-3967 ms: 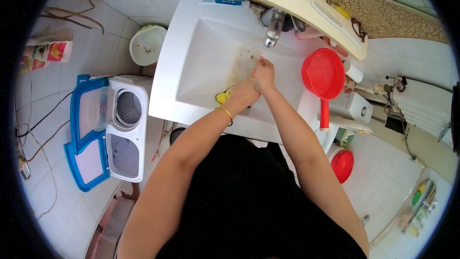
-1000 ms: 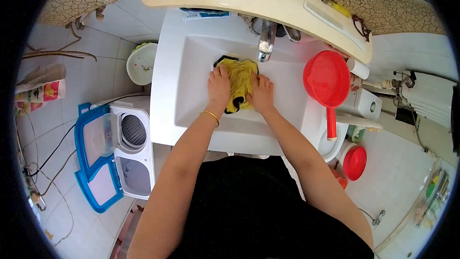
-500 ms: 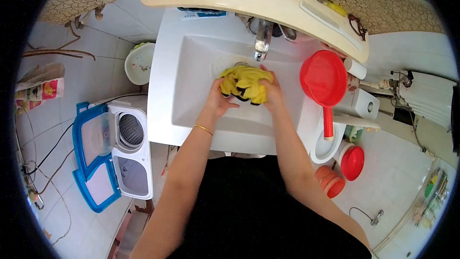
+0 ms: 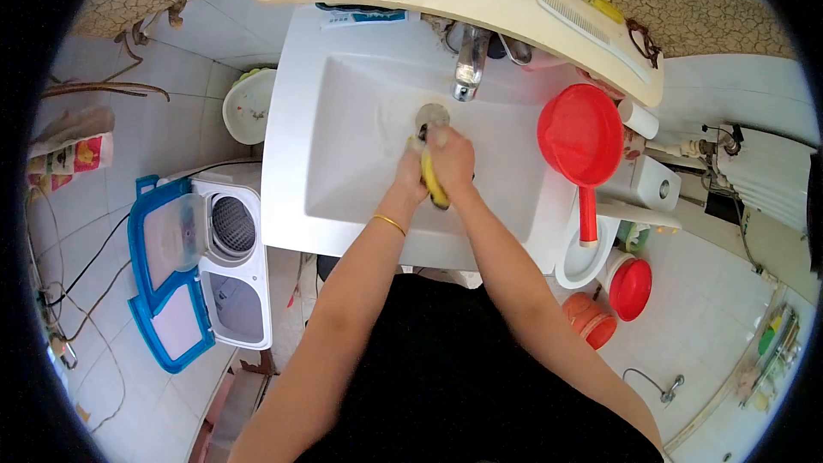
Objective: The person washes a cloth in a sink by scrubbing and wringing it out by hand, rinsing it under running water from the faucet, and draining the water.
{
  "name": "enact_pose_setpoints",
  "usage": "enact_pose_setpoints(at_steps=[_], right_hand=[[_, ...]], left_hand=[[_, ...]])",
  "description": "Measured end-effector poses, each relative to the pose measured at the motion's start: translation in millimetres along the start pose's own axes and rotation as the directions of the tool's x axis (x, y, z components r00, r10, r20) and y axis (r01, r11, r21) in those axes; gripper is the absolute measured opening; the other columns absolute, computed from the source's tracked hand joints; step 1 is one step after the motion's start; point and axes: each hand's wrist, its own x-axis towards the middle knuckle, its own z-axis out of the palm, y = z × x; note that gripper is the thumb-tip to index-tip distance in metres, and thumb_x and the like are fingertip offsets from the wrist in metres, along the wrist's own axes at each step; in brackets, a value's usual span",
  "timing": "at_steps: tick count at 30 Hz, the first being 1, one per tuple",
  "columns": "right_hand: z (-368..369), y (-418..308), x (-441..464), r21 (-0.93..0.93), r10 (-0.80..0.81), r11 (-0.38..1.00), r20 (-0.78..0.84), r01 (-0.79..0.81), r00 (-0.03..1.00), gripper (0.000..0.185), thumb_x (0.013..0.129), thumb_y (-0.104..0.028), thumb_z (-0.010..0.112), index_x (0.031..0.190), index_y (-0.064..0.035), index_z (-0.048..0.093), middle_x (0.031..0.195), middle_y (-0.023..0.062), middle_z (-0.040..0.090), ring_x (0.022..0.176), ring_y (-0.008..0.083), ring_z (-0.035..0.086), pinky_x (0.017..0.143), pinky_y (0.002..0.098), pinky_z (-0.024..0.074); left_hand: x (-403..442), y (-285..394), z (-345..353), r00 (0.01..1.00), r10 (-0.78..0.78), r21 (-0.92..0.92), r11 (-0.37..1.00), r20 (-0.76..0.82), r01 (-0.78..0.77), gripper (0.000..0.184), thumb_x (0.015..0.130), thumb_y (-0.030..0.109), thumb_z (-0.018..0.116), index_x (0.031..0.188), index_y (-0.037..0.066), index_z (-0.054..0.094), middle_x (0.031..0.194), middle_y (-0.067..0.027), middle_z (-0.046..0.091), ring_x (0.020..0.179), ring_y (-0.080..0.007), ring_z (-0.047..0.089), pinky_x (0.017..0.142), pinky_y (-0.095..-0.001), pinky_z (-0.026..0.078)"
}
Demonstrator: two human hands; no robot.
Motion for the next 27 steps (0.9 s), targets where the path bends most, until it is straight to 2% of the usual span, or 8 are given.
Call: enact_pose_setpoints(at_steps=[1,3,5,9,13,19,25,27], right_hand=[[6.9,11.0,7.6,0.031,0.061,0.998,-0.016,-0.061,0.998,0.027,0.09,-0.028,0.059,0.102,-0.004,0.061,0.096,0.022,0.065,0.082,0.042,0.062,0.075,0.0447,0.0486],[13.6,21.1,15.7,0.094,0.18,0.98,-0.043,-0.175,0.983,0.029,0.092,-0.029,0.056,0.103,-0.0022,0.061,0.096,0.0227,0.065,0.083,0.0407,0.062,0.077,0.0442,0.0485],[13.9,17.1,-4.5,0.192,0.148,0.971,-0.016,-0.142,0.989,0.028,0.092,-0.028,0.056,0.104,-0.003,0.061,0.099,0.0212,0.063,0.087,0.0381,0.061,0.081,0.0431,0.0475],[16.3,33.8,-8.5,0.203,0.065,0.977,0.036,-0.071,0.997,0.024,0.092,-0.025,0.055,0.106,-0.0065,0.061,0.104,0.0162,0.056,0.096,0.0328,0.056,0.088,0.0391,0.0446],[18.3,60.9,19.4,-0.304,-0.197,0.928,0.088,0.215,0.976,0.039,0.085,-0.013,0.056,0.123,-0.0166,0.059,0.108,0.0112,0.052,0.106,0.0282,0.051,0.089,0.0394,0.0444],[34.0,67.6,37.7,-0.555,-0.29,0.773,0.124,0.309,0.949,0.05,0.078,-0.015,0.061,0.128,-0.0172,0.056,0.113,0.0115,0.051,0.109,0.0287,0.05,0.089,0.0417,0.0447],[41.6,67.2,62.3,-0.45,-0.251,0.832,0.215,0.324,0.944,0.048,0.078,-0.024,0.07,0.121,-0.0069,0.056,0.118,0.0159,0.054,0.115,0.0301,0.051,0.097,0.0401,0.0422],[40.1,68.6,53.6,-0.04,-0.124,0.99,0.186,0.133,0.975,0.046,0.083,-0.028,0.068,0.121,-0.0059,0.056,0.115,0.0135,0.056,0.11,0.0269,0.054,0.097,0.0369,0.042]], left_hand=[[-5.2,-1.4,8.5,0.997,0.019,0.049,0.999,-0.074,-0.015,0.042,0.1,0.04,0.04,0.124,0.007,0.05,0.113,-0.0104,0.061,0.108,-0.0245,0.057,0.093,-0.0381,0.049],[9.3,0.0,-6.6,1.0,-0.016,0.041,0.999,0.003,0.016,0.038,0.099,0.037,0.044,0.123,0.007,0.049,0.112,-0.0107,0.06,0.099,-0.0247,0.061,0.089,-0.0379,0.051],[6.0,8.8,-9.0,0.999,-0.039,0.069,0.997,0.03,0.037,0.034,0.097,0.033,0.049,0.12,0.007,0.05,0.108,-0.011,0.061,0.094,-0.0244,0.062,0.084,-0.0373,0.053],[-28.5,24.6,-2.9,0.972,0.143,0.32,0.944,-0.185,-0.078,0.023,0.091,0.021,0.06,0.106,0.005,0.055,0.098,-0.008,0.062,0.085,-0.0203,0.062,0.073,-0.0339,0.053],[-32.5,26.3,-15.7,0.934,0.333,0.561,0.801,-0.128,-0.209,0.021,0.087,0.016,0.064,0.101,0.002,0.056,0.09,-0.0064,0.062,0.081,-0.0164,0.059,0.069,-0.0321,0.05],[-33.5,30.0,-25.5,0.924,0.373,0.662,0.715,-0.087,-0.226,0.026,0.088,0.013,0.063,0.11,0.004,0.054,0.093,-0.0069,0.062,0.083,-0.0183,0.062,0.069,-0.0352,0.055],[-37.7,34.1,-18.8,0.95,0.243,0.444,0.886,-0.197,-0.134,0.028,0.092,0.017,0.058,0.116,0.005,0.053,0.101,-0.0098,0.062,0.089,-0.0226,0.064,0.077,-0.038,0.056],[-35.3,38.0,-16.1,0.959,0.188,0.352,0.93,-0.21,-0.105,0.028,0.094,0.022,0.054,0.117,0.006,0.053,0.103,-0.0104,0.063,0.092,-0.0241,0.064,0.08,-0.0397,0.056]])
